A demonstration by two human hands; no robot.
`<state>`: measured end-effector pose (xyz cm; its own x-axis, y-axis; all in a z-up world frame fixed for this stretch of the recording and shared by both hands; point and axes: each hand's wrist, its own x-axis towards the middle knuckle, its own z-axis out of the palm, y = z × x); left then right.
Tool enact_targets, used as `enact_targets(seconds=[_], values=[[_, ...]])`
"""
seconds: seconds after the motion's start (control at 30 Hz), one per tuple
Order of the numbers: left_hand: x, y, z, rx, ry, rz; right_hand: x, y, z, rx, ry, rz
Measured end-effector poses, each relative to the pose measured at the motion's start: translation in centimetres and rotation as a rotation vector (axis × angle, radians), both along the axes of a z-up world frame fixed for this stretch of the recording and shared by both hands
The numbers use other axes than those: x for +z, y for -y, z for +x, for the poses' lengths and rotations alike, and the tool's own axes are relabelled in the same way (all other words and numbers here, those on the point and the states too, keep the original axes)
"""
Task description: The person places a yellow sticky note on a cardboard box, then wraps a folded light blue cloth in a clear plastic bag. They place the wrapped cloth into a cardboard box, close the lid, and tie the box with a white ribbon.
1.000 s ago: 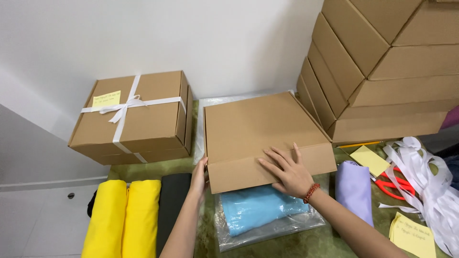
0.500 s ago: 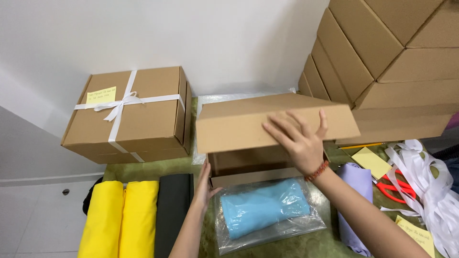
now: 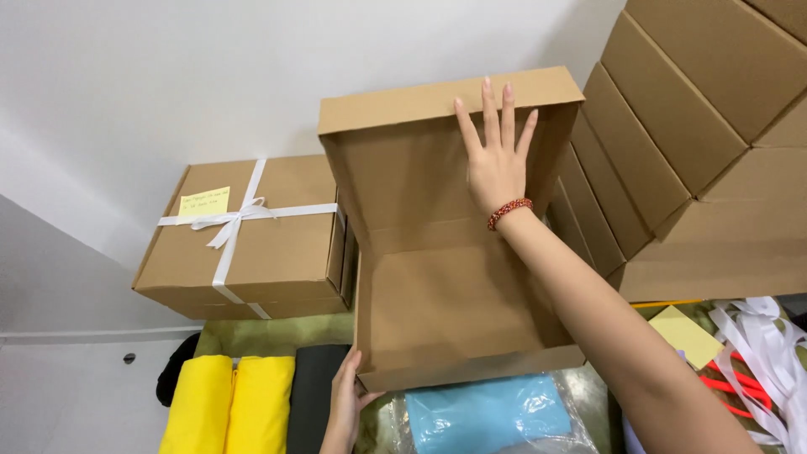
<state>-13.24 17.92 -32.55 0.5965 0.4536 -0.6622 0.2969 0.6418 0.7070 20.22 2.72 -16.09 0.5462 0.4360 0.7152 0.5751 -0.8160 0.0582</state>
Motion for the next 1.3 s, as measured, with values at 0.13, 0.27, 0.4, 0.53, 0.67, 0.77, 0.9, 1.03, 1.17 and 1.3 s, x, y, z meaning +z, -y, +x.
enact_targets(seconds=[0.13,0.27,0.4,0.53,0.67,0.77,0.9,1.03,1.17,1.3], values=[[0.1,-0.3,0.2,-0.046,-0.060,0.052,-1.7,0.5,0.2,-0.049,-0.167,-0.002],[0.4,-0.1,0.3,-0.069,-0.047,0.072,-2.2,5.1,-1.8,-0.014,-0.384,0.011],[2.0,1.0,-0.5,-0.098,-0.007,0.119,-7.6,15.2,-3.8,0.169,-0.257,0.238],[-1.5,0.9,-1.3,-0.071,0.137,0.131,-9.3,23.6,-15.2,0.074,-0.310,0.484],[-2.5,1.6,-1.2,0.036,0.298,0.092,-18.9,29.4,-22.3,-0.175,-0.629,0.866],[1.0,3.2,-1.5,0.023,0.395,0.174,-28.1,30.8,-22.3,-0.248,-1.072,0.838],[3.8,4.3,-2.0,-0.020,0.467,0.245,-32.2,28.6,-21.2,-0.332,-1.361,0.498],[2.9,3.7,-2.0,-0.033,0.466,0.190,-31.2,27.1,-19.2,-0.476,-1.430,0.332],[1.6,3.0,-1.7,-0.045,0.499,0.155,-31.6,26.1,-18.0,-0.397,-1.542,0.290],[1.8,3.2,-2.1,-0.043,0.507,0.146,-29.8,25.2,-19.2,-0.429,-1.532,0.189]])
